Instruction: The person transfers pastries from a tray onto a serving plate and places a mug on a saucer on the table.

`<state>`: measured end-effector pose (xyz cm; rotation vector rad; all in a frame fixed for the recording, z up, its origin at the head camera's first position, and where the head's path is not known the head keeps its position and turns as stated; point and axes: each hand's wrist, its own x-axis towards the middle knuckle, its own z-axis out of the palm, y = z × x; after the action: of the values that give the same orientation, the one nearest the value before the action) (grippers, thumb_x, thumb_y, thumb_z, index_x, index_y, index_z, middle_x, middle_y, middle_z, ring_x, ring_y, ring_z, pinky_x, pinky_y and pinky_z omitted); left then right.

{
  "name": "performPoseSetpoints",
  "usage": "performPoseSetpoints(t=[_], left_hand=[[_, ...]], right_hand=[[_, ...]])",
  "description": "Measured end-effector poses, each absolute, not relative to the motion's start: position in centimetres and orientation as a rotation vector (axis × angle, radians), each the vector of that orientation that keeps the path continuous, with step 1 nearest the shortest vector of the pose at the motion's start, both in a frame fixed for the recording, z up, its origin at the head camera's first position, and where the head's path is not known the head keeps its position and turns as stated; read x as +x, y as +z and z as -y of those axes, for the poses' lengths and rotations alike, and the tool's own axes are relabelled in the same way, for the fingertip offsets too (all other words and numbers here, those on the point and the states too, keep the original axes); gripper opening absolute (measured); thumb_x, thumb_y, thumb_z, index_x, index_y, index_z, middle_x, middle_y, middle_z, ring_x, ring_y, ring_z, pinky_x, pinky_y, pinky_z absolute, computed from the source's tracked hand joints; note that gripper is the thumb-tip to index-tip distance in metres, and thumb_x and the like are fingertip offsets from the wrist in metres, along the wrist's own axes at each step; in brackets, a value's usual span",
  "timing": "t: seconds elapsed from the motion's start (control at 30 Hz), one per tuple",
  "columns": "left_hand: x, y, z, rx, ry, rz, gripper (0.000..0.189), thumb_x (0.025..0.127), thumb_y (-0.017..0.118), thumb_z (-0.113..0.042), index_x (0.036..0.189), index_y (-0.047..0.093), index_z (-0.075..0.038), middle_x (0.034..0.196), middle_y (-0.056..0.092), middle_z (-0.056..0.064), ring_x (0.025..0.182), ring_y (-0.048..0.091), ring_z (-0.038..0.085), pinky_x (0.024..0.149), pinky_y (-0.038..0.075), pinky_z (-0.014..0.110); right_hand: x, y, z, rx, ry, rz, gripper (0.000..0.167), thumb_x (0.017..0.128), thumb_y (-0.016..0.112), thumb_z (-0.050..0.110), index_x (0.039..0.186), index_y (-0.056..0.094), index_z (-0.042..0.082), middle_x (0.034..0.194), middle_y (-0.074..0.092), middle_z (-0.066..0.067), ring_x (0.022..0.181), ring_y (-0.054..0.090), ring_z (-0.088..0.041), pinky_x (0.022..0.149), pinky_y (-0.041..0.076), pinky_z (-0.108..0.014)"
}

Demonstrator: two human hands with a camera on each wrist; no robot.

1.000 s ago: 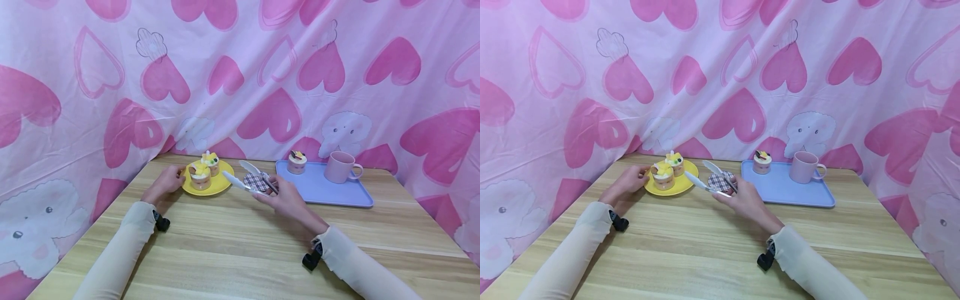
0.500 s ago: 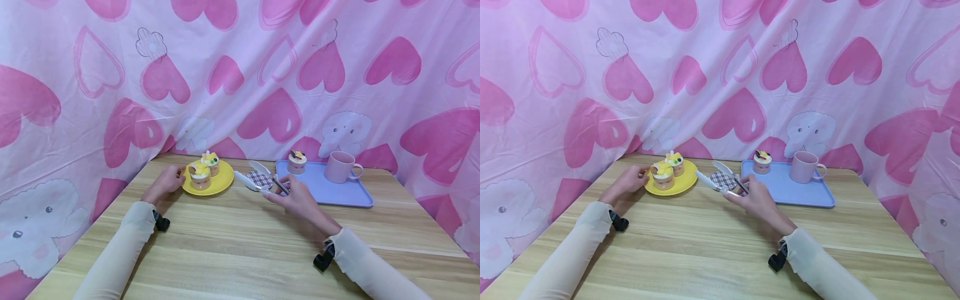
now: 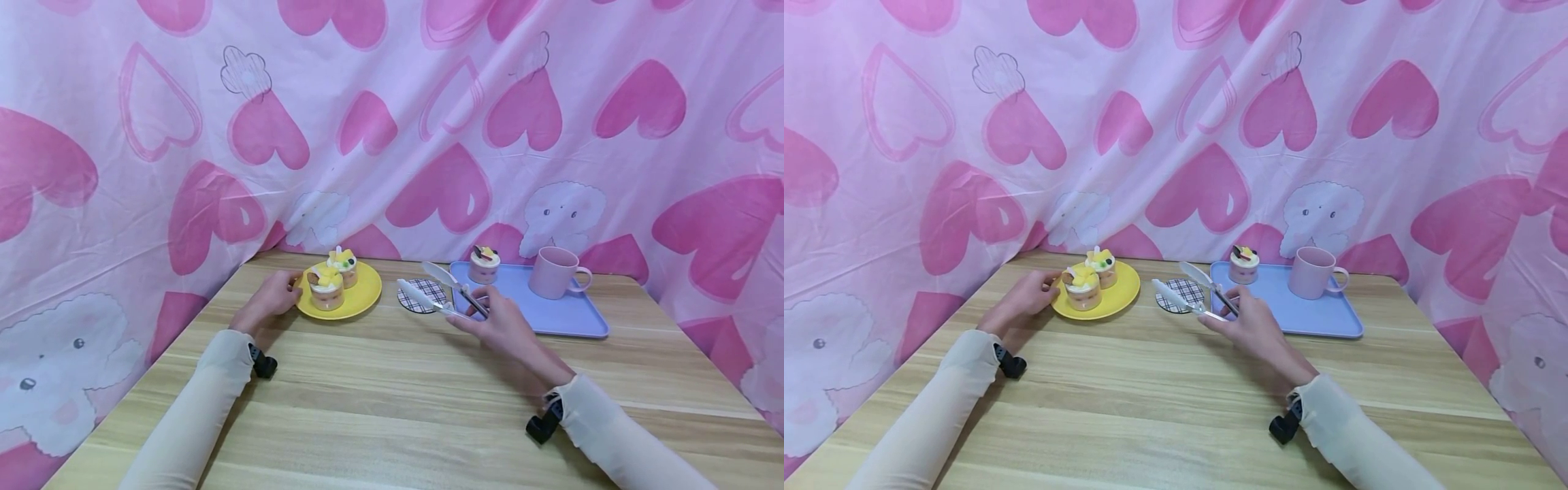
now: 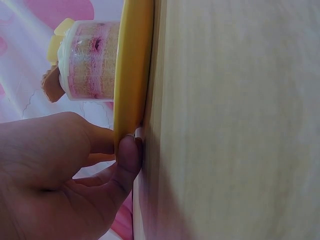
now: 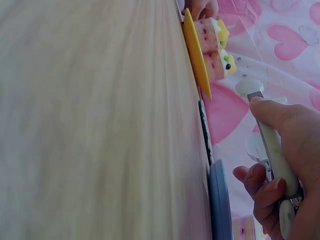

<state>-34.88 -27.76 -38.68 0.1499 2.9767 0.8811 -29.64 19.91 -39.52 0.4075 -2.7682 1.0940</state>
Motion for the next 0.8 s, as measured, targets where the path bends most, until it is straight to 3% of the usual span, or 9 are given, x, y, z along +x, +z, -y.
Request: performPoseSetpoints(t=[0.27,0.8], left_hand=[[-34.9,-38.7,27.7,0.151,0.882,-2.978,0.058,0.109,0.053,-0.008,0.162,0.039,0.010,0.152,0.057,0.034,0.133,0.060,0.040,0.114,0.054,0.055],[-34.8,-38.6,27.8,0.156,0.880,-2.993,0.058,0.108,0.054,-0.007,0.161,0.040,0.010,0.150,0.058,0.034,0.132,0.061,0.039,0.115,0.054,0.055]], right_hand=[[-29.7,-39.6,-21.6,0.358,1.138,2.794,0.085,0.084,0.087,0.061,0.140,0.055,0.006,0.106,0.075,-0.008,0.067,0.064,-0.019,0.056,0.056,-0.032],[-30.4,-39.2,-24.7,0.297,0.989,2.764,0.083,0.088,0.080,0.068,0.137,0.055,0.006,0.106,0.075,-0.010,0.075,0.058,-0.021,0.059,0.048,-0.029]])
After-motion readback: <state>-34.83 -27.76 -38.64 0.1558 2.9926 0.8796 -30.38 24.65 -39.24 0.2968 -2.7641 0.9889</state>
